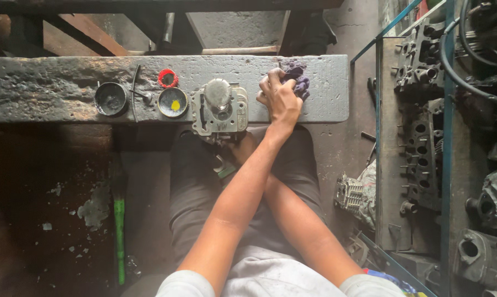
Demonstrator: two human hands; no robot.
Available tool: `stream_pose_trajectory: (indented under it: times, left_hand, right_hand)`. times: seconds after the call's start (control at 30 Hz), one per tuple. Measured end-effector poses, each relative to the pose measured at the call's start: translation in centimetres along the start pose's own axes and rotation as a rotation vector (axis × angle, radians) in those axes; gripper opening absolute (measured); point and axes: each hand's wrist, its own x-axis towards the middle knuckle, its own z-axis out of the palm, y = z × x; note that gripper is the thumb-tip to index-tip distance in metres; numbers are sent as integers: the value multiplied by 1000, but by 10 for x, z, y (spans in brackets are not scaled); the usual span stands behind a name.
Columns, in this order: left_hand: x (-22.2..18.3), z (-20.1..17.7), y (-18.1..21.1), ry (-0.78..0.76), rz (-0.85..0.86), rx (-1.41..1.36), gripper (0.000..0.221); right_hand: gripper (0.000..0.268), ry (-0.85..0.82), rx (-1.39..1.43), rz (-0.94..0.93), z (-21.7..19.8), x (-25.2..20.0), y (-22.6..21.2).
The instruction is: The person manipulates an engine cylinder head assembly by hand, wiping small pins and components with a cloth, handling a green cloth, and testing parts within the cylinder head holes on the workbench.
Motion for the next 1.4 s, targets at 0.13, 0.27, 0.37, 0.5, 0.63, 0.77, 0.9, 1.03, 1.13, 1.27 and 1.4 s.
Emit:
stream_pose_trajectory:
  times: [0.13,0.27,0.37,0.5,0.63,0.77,0.9,1.03,1.13,1.27,1.4]
  left_hand:
    - [5,-8,9,11,-29,40,25]
    - [4,-6,7,31,23,116,19]
    - [0,2,0,-26,179,81,44]
    - [-6,9,-9,85,439,120,47]
    - [1,12,-8,-15,262,18,16]
    - [11,18,-4,-7,145,-65,10]
    - [14,23,-9,46,231,-17,22]
    - [11,25,-12,-71,322,213,16]
    - [14,21,-8,-91,351,218,20]
    - [12,17,-7,-88,366,178,23]
    - [12,19,-12,-101,403,228,17]
  right_hand:
    - [33,5,-7,-1,-1,4,-1]
    - [33,20,-7,-9,-1,13,-5]
    - [32,19,-12,0,-1,13,-3]
    - [32,8,-12,16,2,8,-2]
    - [32,8,-12,28,0,10,-2]
    - [32,3,-10,34,-3,10,-1]
    - [32,-4,-3,36,0,7,-1]
    - [32,-7,5,44,4,0,0]
    - [32,-5,1,39,3,4,-1]
    - [32,-5,5,37,3,5,-2]
    - [32,-8,7,32,5,5,-3]
